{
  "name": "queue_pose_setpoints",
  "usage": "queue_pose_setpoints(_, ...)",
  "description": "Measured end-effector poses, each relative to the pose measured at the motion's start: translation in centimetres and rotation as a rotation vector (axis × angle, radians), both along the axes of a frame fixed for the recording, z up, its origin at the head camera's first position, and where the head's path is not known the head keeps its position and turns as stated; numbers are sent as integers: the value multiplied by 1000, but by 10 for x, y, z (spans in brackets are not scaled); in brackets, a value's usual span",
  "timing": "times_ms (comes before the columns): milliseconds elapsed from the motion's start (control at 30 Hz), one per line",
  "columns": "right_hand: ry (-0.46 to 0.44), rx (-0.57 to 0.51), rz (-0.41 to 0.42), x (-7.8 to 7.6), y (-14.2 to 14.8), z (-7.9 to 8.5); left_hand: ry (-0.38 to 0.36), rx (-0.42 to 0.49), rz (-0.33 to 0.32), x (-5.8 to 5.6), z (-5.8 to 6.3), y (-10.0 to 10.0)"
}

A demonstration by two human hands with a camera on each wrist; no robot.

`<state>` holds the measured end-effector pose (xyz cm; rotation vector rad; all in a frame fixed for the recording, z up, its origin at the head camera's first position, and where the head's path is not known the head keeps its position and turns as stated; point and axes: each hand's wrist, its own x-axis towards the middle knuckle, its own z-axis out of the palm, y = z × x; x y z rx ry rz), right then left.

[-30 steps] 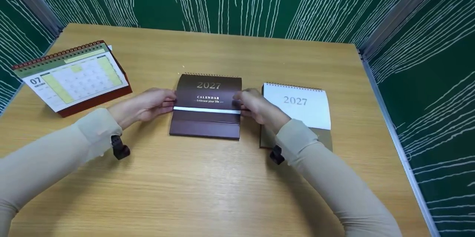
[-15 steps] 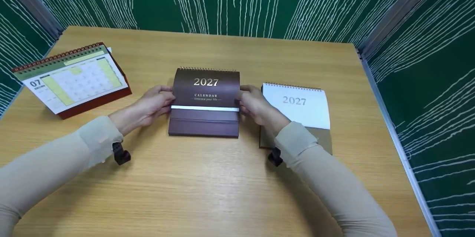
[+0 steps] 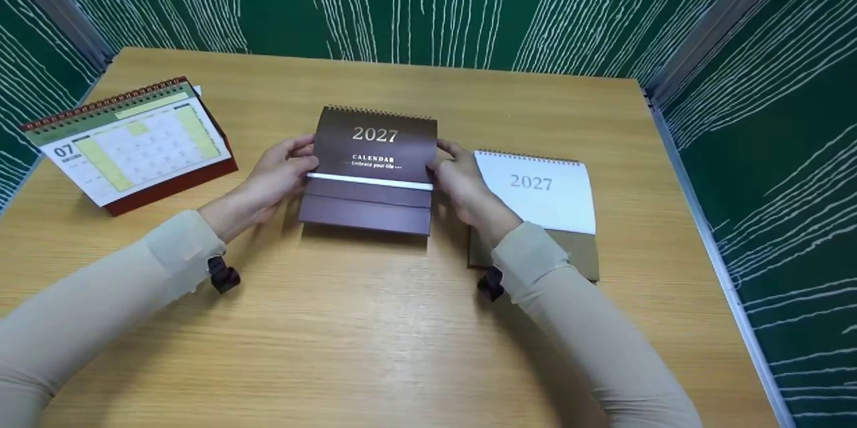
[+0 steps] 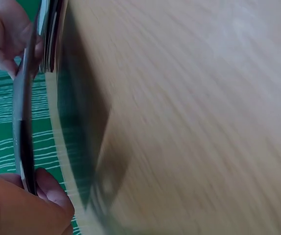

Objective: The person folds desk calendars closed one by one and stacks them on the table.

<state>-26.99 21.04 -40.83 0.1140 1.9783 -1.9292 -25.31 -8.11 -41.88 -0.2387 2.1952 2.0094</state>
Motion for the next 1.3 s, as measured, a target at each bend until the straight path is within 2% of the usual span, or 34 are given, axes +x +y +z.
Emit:
queue_pose_setpoints(100, 1, 17, -25, -1, 0, 0, 23, -33, -14, -1, 0, 2)
queue_pose_setpoints(367, 25, -39, -124, -5, 4, 1, 64, -105, -23, -6, 1, 8)
queue_pose_setpoints(567, 78, 22, -144, -4, 12, 6, 96, -133, -28, -7, 4, 17)
queue_pose_setpoints(833, 121, 149, -140, -2, 29, 12, 153, -111, -42, -7, 8, 36)
queue_pose_setpoints(1067, 135, 217, -135, 2, 55, 17, 155, -59, -75, -7, 11, 59)
queue_pose_setpoints(1300, 117, 264, -141, 6, 83, 22, 152, -54, -78, -5, 14, 87)
